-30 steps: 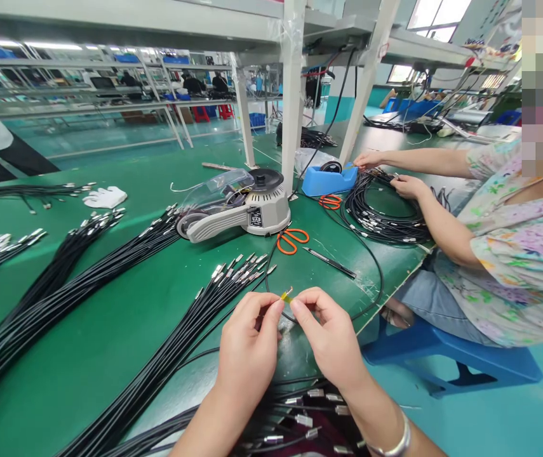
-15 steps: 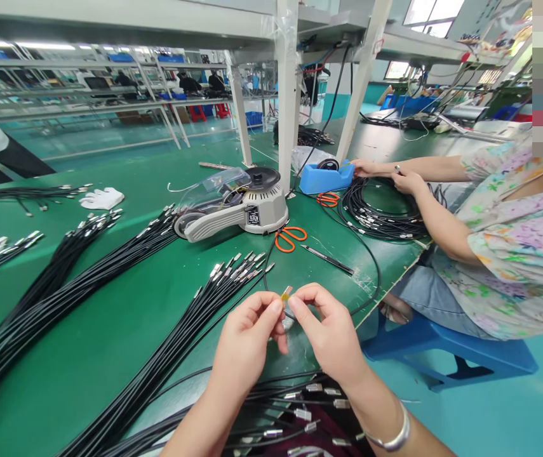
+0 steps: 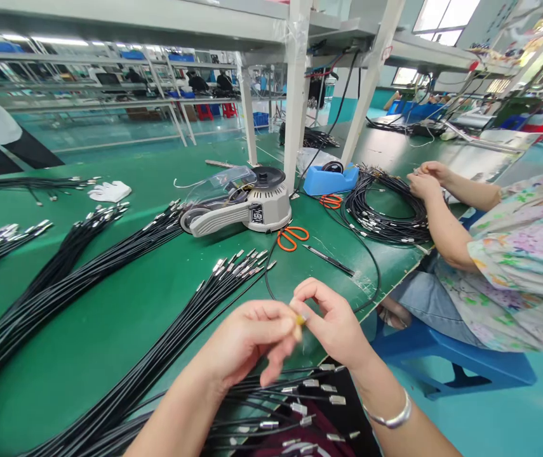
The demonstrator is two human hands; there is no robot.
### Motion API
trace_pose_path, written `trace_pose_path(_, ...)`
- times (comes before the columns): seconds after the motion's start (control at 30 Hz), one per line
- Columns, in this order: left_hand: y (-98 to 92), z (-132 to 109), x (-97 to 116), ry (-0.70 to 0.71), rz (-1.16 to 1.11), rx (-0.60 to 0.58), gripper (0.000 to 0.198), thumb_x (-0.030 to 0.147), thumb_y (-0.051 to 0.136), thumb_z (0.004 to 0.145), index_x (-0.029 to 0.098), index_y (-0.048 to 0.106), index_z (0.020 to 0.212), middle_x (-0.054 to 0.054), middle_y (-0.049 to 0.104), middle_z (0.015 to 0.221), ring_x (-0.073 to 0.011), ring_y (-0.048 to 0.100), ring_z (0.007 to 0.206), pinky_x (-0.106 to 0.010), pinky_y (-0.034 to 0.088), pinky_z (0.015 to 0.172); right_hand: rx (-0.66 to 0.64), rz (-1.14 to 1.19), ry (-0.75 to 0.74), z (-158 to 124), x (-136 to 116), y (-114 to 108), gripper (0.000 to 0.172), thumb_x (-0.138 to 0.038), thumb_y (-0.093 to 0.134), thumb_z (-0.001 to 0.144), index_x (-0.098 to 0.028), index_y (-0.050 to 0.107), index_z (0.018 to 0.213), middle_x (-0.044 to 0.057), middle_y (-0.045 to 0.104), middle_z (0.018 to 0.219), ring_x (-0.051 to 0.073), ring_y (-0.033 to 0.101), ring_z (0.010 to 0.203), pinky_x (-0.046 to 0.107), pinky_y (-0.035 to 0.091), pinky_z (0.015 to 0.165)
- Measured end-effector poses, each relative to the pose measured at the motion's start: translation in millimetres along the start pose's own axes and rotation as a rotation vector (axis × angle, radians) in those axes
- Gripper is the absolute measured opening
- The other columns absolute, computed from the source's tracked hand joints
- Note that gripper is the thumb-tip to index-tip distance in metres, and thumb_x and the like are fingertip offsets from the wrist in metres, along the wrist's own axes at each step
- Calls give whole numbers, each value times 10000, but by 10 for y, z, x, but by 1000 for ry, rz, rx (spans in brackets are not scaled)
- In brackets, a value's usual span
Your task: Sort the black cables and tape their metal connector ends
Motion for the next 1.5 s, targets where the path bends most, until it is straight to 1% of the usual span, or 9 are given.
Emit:
trace_pose_path(0.07,49,-1,-51,-53,23,-60,235,350,671,709,120,639,671,2,545,505,-54,431,296,-158,274,276,-22,42,25,35,51,-22,106,-285,617,811,-200,589,756,5,576,796,147,551,762,280,451,738)
trace_pose_path(0.13,49,14,-56,-12,55,-20,237,356,659,716,126,626,675,8,548,528,-47,420,303,-160,264,286,33,109,88,69,115,-94,103,-308,608,821,-206,611,833,0,594,806,139,565,745,277,457,729)
trace_pose_path(0.3,-71,-15,117,419,540,483,144,304,612,782,167,632,743,16,568,618,-77,493,483,-189,374,438,216,174,227,24,179,-368,182,-339,588,847,-187,643,930,17,629,810,139,584,753,284,459,753)
trace_pose_path(0.37,-34,-62,167,631,813,595,102,259,589,811,189,651,770,0,614,704,-111,556,620,-218,435,560,152,187,242,-41,133,-402,177,-336,592,848,-183,659,907,28,638,819,148,589,772,291,463,761)
trace_pose_path(0.5,80,-111,149,852,1121,566,100,180,546,852,207,641,838,-4,632,779,-116,578,718,-228,452,668,-59,215,161,-112,24,-348,168,-276,658,799,-218,654,956,23,625,891,158,584,841,299,475,788)
trace_pose_path(1.0,127,-100,139,630,1055,427,141,196,521,866,201,636,784,28,602,728,-88,547,680,-197,405,643,-150,71,-217,13,26,-304,129,-150,683,779,-234,656,872,25,613,848,160,574,829,324,479,780)
trace_pose_path(1.3,82,-64,94,198,703,215,188,304,571,792,152,602,687,36,486,603,-90,405,573,-222,324,549,-322,-11,-399,-10,-145,-278,161,-92,645,767,-225,636,858,36,640,860,173,589,835,368,481,823)
trace_pose_path(1.4,64,-36,76,172,684,216,192,316,575,788,151,600,694,37,487,602,-89,402,566,-221,322,544,-340,-51,-357,-39,-154,-308,138,-107,632,774,-217,636,857,50,632,935,173,585,875,352,474,829)
trace_pose_path(1.5,50,-18,91,354,849,390,155,298,552,821,180,641,772,13,583,718,-115,507,676,-233,382,639,-209,39,-103,-79,-42,-400,165,-209,631,806,-210,628,970,66,601,1027,176,582,927,341,473,837)
Point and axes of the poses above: each hand's wrist, its own z-axis towards the middle knuckle, its own y-axis out of the palm, x = y × z, the point moved 3 cm from there along z, towards the middle knuckle
